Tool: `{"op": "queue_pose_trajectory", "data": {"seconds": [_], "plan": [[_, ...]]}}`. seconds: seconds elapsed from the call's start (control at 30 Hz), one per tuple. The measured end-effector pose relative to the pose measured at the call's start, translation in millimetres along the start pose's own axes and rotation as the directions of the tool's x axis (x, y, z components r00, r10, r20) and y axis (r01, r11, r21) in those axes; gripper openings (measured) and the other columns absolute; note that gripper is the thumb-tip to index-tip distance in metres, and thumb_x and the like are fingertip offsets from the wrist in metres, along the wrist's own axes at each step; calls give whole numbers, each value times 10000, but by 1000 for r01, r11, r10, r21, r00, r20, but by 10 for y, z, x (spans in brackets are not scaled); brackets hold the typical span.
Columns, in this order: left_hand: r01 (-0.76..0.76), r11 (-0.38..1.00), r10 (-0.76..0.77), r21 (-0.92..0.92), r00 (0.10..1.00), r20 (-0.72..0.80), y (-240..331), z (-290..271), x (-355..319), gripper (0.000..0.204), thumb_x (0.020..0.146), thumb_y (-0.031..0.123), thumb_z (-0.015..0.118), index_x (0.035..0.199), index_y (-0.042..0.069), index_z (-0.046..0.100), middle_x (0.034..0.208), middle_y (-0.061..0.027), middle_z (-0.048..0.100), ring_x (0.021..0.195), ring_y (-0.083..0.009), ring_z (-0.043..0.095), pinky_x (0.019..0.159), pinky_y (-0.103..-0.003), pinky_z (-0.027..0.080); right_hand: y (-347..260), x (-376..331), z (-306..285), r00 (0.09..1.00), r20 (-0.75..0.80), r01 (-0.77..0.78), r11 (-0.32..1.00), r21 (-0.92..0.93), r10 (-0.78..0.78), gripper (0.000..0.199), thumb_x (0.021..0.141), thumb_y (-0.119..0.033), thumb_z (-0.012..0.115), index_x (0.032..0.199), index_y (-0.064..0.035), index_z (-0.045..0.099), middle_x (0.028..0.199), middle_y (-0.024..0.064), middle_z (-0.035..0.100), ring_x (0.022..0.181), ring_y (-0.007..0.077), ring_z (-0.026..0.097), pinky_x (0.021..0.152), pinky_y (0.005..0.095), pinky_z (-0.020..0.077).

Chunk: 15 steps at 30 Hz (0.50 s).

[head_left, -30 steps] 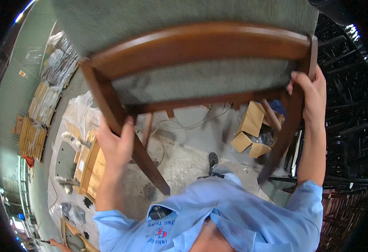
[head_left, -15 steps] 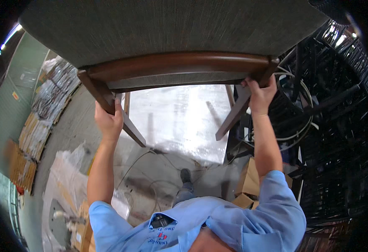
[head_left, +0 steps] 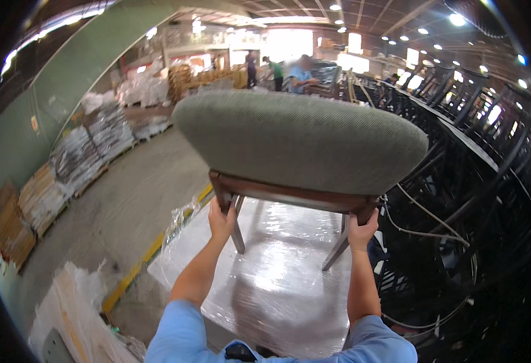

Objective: The person assembles wooden chairs by attaching cushioned seats to the frames using a power drill. They repeatedly pick up a chair frame, position it on a jig, place the seat cushion, and drive screws to secure it before moving the finished chair aside.

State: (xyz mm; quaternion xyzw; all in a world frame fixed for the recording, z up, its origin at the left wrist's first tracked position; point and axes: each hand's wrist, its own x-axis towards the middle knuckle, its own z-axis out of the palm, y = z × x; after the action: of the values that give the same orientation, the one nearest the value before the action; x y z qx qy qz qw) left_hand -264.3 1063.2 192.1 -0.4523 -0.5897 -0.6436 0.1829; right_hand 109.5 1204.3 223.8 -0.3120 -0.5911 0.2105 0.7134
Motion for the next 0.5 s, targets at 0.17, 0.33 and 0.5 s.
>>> {"op": "queue_pose_trajectory", "data": {"seconds": [0.17, 0.33, 0.5], "plan": [[155, 986, -156, 55, 988, 1, -152, 9, -200, 346, 890, 96, 683, 1205, 14, 565, 1076, -169, 605, 922, -289, 649, 759, -387, 541, 413, 286, 288, 995, 91, 49, 993, -109, -39, 492, 812, -16, 665, 1281, 7, 520, 1123, 149, 668, 1055, 269, 655, 950, 362, 487], [414, 888, -445, 199, 883, 149, 324, -837, -1718, 211, 914, 89, 630, 1108, 7, 631, 1060, -169, 645, 889, -291, 681, 779, -384, 566, 1063, 724, 630, 945, 288, -66, 954, -293, 154, 730, 866, -171, 734, 1442, 116, 390, 1478, 299, 451, 1391, 385, 414, 1195, 420, 278], [505, 739, -640, 445, 732, 232, 1276, -2234, -4096, 160, 918, 193, 598, 901, 45, 655, 837, -193, 668, 831, -377, 658, 713, -478, 500, 1609, 866, 736, 952, 287, -16, 955, -297, 105, 785, 936, -340, 686, 1448, 144, 340, 1400, 369, 485, 1250, 476, 534, 1103, 511, 413]]}}
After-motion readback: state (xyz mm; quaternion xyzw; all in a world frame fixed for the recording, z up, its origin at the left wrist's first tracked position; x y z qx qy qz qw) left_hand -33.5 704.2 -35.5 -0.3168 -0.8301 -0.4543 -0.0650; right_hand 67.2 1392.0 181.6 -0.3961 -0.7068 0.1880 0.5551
